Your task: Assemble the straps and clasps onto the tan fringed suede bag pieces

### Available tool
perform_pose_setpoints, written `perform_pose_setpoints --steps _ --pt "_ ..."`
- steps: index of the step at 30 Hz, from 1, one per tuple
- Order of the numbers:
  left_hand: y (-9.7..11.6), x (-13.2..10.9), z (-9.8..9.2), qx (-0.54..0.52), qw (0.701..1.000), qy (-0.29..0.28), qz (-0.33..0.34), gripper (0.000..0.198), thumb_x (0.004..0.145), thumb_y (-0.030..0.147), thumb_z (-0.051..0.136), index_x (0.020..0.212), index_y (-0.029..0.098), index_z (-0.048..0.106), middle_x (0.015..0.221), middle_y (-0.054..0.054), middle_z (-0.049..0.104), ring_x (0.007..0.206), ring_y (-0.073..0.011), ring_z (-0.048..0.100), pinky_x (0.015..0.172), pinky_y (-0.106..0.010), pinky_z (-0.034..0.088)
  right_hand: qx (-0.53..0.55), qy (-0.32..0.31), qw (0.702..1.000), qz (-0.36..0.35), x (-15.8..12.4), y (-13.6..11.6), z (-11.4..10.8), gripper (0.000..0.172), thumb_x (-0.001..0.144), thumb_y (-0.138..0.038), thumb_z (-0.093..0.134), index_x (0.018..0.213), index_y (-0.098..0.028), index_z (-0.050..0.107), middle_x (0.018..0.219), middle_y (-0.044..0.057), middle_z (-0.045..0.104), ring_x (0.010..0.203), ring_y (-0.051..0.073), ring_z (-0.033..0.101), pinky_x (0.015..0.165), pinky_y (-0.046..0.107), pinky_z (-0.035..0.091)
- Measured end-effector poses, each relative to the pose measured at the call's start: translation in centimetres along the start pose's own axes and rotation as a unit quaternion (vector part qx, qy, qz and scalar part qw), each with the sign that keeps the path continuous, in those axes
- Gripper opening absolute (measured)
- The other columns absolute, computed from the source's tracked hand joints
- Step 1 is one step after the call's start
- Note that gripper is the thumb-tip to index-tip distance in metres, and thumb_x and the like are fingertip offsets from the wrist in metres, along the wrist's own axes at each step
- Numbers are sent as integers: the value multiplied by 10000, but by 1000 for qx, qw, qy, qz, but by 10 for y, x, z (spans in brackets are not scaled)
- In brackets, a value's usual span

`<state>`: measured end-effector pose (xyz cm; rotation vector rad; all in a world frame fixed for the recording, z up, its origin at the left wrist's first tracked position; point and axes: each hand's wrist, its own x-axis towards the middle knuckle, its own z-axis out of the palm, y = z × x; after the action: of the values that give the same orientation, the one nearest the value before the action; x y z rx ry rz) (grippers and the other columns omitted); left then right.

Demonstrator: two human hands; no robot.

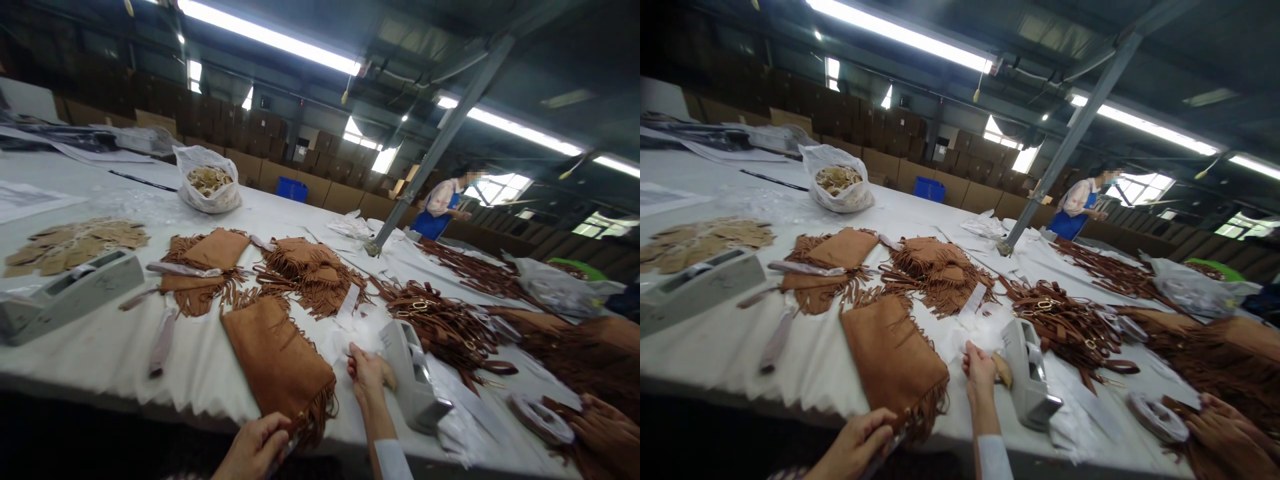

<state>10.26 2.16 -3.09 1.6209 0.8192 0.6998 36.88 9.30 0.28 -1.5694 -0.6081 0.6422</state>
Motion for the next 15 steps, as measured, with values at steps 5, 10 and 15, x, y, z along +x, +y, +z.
perform_pose_setpoints --steps 5,10,15 --pt "0 1 0 0 1000 3 0 297 911 381 413 881 175 626 643 10 602 615 -131 550 603 -208 377 59 23 997 -42 6 -18 1 515 551 -637 698 738 -177 564 538 -39 565 424 84 476 380 191 358" --pt "4 0 1 -25 1000 9 -2 314 904 442 418 910 182 593 642 12 595 620 -138 542 626 -226 388 26 19 995 -97 -14 -41 -3 436 648 -550 701 823 -157 627 526 -19 613 454 121 524 453 223 409" --pt "7 2 5 -118 988 99 -15 308 902 498 410 966 202 465 586 50 521 563 -120 479 602 -225 372 -186 -57 937 -289 -83 -37 -13 289 800 -453 604 892 -202 714 792 71 737 708 218 673 711 331 531"
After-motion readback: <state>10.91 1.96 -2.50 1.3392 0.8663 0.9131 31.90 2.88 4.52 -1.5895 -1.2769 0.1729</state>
